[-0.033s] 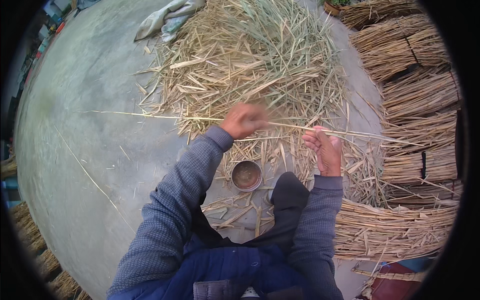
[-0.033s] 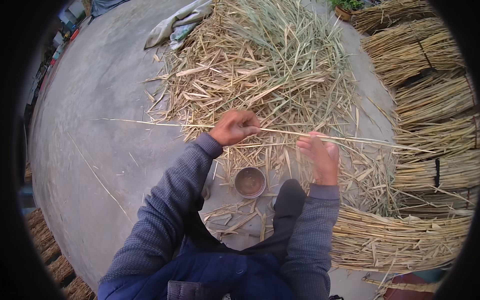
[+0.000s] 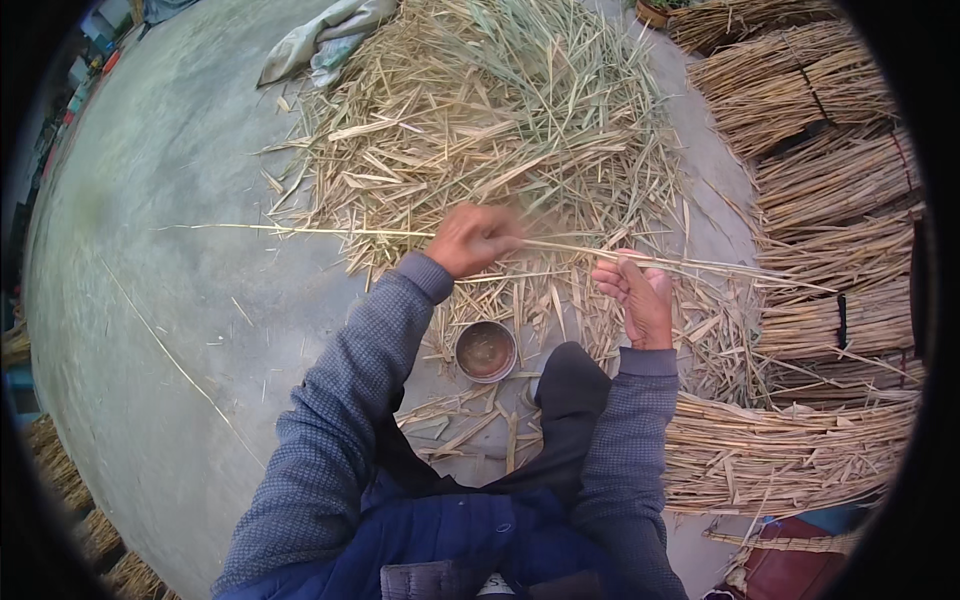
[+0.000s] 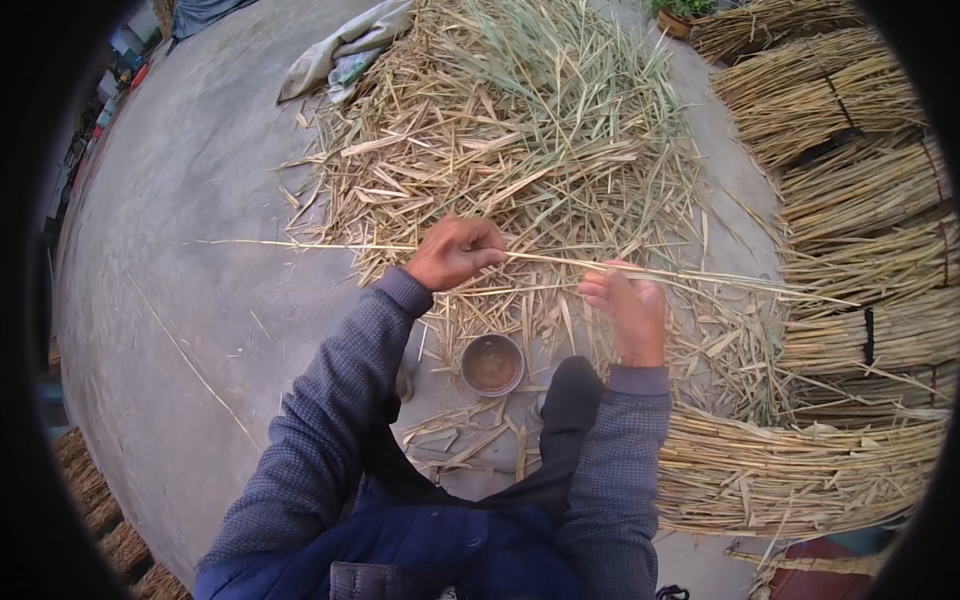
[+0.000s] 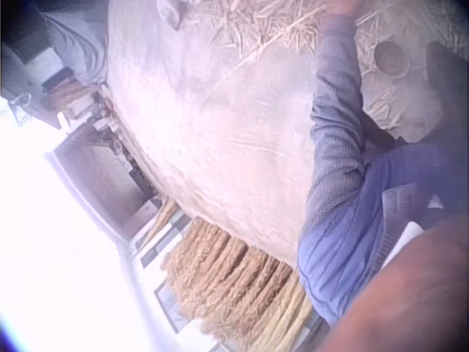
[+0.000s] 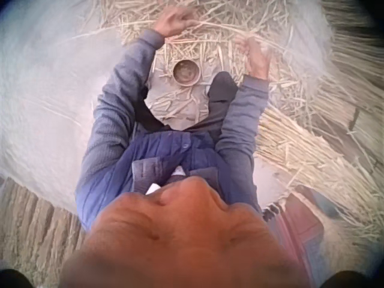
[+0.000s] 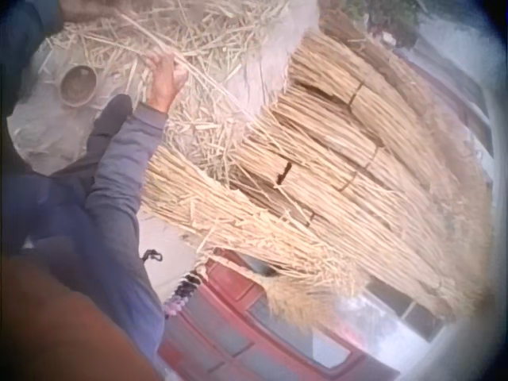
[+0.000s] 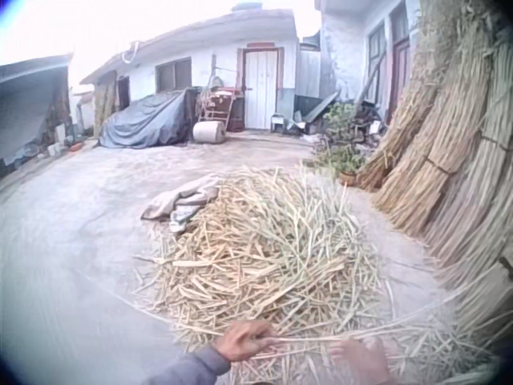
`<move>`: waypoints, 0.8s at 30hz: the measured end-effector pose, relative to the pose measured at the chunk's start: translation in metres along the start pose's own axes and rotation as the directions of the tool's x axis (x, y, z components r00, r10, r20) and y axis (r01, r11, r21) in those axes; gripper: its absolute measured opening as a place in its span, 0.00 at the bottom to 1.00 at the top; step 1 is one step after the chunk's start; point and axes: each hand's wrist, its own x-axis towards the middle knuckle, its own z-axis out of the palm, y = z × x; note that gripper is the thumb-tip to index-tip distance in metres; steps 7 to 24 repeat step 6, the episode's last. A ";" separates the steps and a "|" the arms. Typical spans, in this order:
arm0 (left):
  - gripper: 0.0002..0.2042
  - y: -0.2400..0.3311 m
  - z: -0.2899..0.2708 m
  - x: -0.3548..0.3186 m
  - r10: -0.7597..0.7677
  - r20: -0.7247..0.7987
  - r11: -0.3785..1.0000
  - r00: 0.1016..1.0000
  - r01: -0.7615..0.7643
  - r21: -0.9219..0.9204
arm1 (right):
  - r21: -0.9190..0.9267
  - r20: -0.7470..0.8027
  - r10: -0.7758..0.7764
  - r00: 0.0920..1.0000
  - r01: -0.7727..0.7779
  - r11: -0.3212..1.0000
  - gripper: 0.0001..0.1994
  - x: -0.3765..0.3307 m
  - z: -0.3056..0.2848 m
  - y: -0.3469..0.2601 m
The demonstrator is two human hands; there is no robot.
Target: The person selects a bundle of dried stalks, removes the binding, and repeatedly strips the outer layers from individual stalks by hand. The stripped material accumulates on the floor while the person continues to process additional stalks one at a time.
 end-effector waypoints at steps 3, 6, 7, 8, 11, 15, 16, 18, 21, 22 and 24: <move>0.06 0.005 -0.004 0.001 0.035 -0.040 0.999 0.999 -0.037 -0.037 | -0.124 -0.021 0.097 0.995 -0.099 0.987 0.15 0.000 0.004 -0.005; 0.06 0.005 -0.004 0.004 0.103 -0.117 0.985 0.988 -0.085 0.147 | -0.179 0.091 0.115 0.989 -0.097 0.979 0.20 -0.001 0.003 0.001; 0.06 0.005 -0.004 0.004 0.103 -0.117 0.985 0.988 -0.085 0.147 | -0.179 0.091 0.115 0.989 -0.097 0.979 0.20 -0.001 0.003 0.001; 0.06 0.005 -0.004 0.004 0.103 -0.117 0.985 0.988 -0.085 0.147 | -0.179 0.091 0.115 0.989 -0.097 0.979 0.20 -0.001 0.003 0.001; 0.06 0.005 -0.004 0.004 0.103 -0.117 0.985 0.988 -0.085 0.147 | -0.179 0.091 0.115 0.989 -0.097 0.979 0.20 -0.001 0.003 0.001; 0.06 0.005 -0.004 0.004 0.103 -0.117 0.985 0.988 -0.085 0.147 | -0.179 0.091 0.115 0.989 -0.097 0.979 0.20 -0.001 0.003 0.001; 0.06 0.005 -0.004 0.004 0.103 -0.117 0.985 0.988 -0.085 0.147 | -0.179 0.091 0.115 0.989 -0.097 0.979 0.20 -0.001 0.003 0.001; 0.06 0.005 -0.004 0.004 0.103 -0.117 0.985 0.988 -0.085 0.147 | -0.179 0.091 0.115 0.989 -0.097 0.979 0.20 -0.001 0.003 0.001; 0.06 0.005 -0.004 0.004 0.103 -0.117 0.985 0.988 -0.085 0.147 | -0.179 0.091 0.115 0.989 -0.097 0.979 0.20 -0.001 0.003 0.001; 0.06 0.005 -0.004 0.004 0.103 -0.117 0.985 0.988 -0.085 0.147 | -0.179 0.091 0.115 0.989 -0.097 0.979 0.20 -0.001 0.003 0.001; 0.06 0.005 -0.004 0.004 0.103 -0.117 0.985 0.988 -0.085 0.147 | -0.179 0.091 0.115 0.989 -0.097 0.979 0.20 -0.001 0.003 0.001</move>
